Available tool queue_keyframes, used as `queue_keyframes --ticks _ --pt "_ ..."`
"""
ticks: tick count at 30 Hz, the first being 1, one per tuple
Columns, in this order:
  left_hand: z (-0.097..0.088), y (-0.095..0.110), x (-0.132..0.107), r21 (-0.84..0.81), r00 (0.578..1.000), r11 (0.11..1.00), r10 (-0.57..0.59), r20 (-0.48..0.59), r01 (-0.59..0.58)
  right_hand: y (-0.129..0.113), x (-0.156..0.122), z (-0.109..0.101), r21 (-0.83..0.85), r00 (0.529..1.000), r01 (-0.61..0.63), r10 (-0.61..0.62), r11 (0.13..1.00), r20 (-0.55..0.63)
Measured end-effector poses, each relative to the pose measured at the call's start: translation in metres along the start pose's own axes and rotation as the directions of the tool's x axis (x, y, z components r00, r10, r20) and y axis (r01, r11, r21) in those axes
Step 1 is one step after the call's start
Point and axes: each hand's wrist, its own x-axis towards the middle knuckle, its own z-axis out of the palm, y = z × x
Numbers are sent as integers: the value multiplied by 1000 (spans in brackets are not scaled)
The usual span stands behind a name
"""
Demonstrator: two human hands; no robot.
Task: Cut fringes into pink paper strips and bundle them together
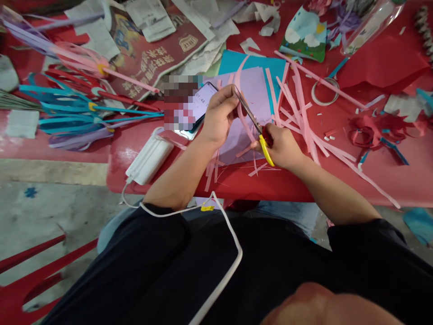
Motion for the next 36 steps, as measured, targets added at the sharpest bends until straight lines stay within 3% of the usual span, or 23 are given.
queue_keyframes --ticks 8,13,16,27,36 --pt "5 -3 -5 109 996 993 -57 65 49 -6 -1 2 -45 999 -45 44 998 -23" --pt "4 -11 -6 260 968 964 -20 252 -47 -6 -2 4 -86 999 -21 19 996 -28" --pt "2 -17 -5 291 950 949 28 310 -123 -8 -3 5 -112 1000 -20 18 993 -21" --pt "-5 -23 6 222 964 961 110 241 -165 -4 -4 4 100 997 -43 49 994 -53" --pt "-11 -23 10 168 955 948 241 174 -270 -3 -5 5 80 998 -21 24 997 -49"
